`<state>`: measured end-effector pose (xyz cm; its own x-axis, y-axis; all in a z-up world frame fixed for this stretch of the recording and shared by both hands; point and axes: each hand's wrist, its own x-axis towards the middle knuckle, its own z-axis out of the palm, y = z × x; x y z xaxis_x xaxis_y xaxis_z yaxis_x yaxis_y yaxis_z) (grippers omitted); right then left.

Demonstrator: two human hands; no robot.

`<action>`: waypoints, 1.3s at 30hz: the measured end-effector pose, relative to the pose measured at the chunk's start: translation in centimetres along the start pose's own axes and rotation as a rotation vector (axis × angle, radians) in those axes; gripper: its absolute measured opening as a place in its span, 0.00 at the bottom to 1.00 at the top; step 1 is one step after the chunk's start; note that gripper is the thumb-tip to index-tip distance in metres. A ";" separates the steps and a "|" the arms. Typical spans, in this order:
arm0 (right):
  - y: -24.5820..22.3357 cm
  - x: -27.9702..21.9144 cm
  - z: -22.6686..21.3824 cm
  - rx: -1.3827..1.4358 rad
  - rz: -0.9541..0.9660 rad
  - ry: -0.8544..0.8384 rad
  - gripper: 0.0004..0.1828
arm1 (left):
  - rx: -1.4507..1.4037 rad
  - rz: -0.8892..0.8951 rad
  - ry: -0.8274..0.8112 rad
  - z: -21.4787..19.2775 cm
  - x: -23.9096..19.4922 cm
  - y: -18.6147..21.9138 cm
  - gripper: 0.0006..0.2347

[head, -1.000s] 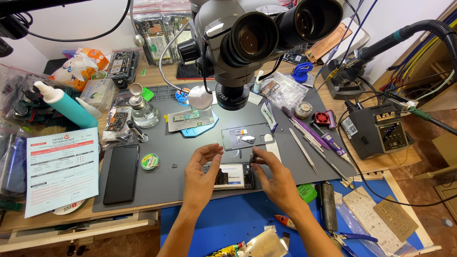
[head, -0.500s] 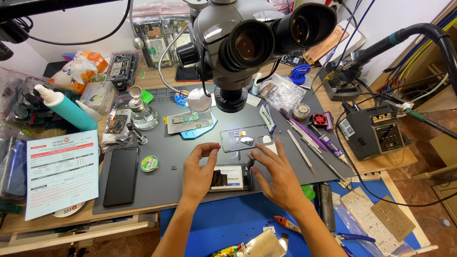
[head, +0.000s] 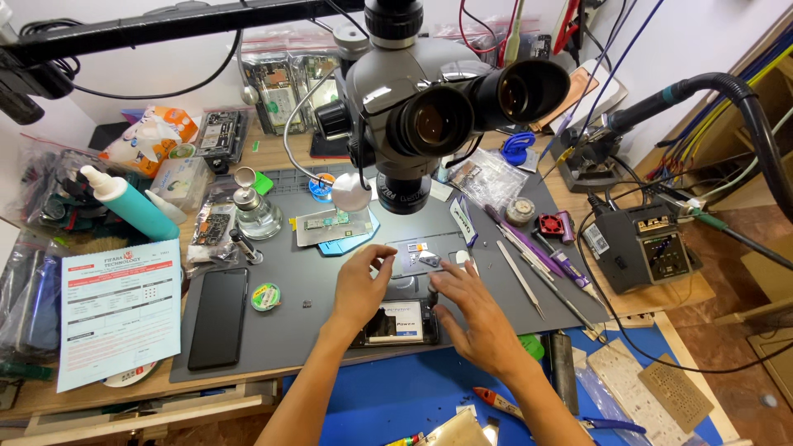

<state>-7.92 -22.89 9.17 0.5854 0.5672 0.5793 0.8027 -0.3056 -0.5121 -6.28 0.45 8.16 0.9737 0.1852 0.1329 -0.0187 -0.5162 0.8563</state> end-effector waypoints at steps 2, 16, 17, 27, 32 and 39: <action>0.5 0.1 0.0 -0.059 -0.023 0.037 0.29 | 0.081 0.080 0.014 0.8 1.1 -1.6 0.07; 1.7 -0.8 1.3 -0.086 0.021 0.097 0.23 | 0.577 0.250 -0.042 5.3 4.3 -4.5 0.07; 2.1 -1.4 1.7 -0.105 0.101 0.074 0.24 | 0.599 0.241 -0.043 5.4 4.1 -4.4 0.07; 0.4 -1.2 0.0 -0.063 0.165 0.246 0.26 | 0.707 0.342 0.078 7.1 4.3 -4.9 0.07; 1.4 -1.8 -0.1 -0.071 0.435 0.158 0.28 | 0.029 0.031 -0.053 2.0 0.6 2.6 0.03; -3.7 -0.2 -1.4 0.611 0.423 0.504 0.32 | -0.810 -0.335 -0.161 -0.1 -5.3 4.8 0.13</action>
<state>-10.90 -22.98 11.87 0.9145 0.0521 0.4012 0.3922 0.1292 -0.9108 -11.56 -2.89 11.64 0.9758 0.0688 -0.2076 0.1776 0.3051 0.9356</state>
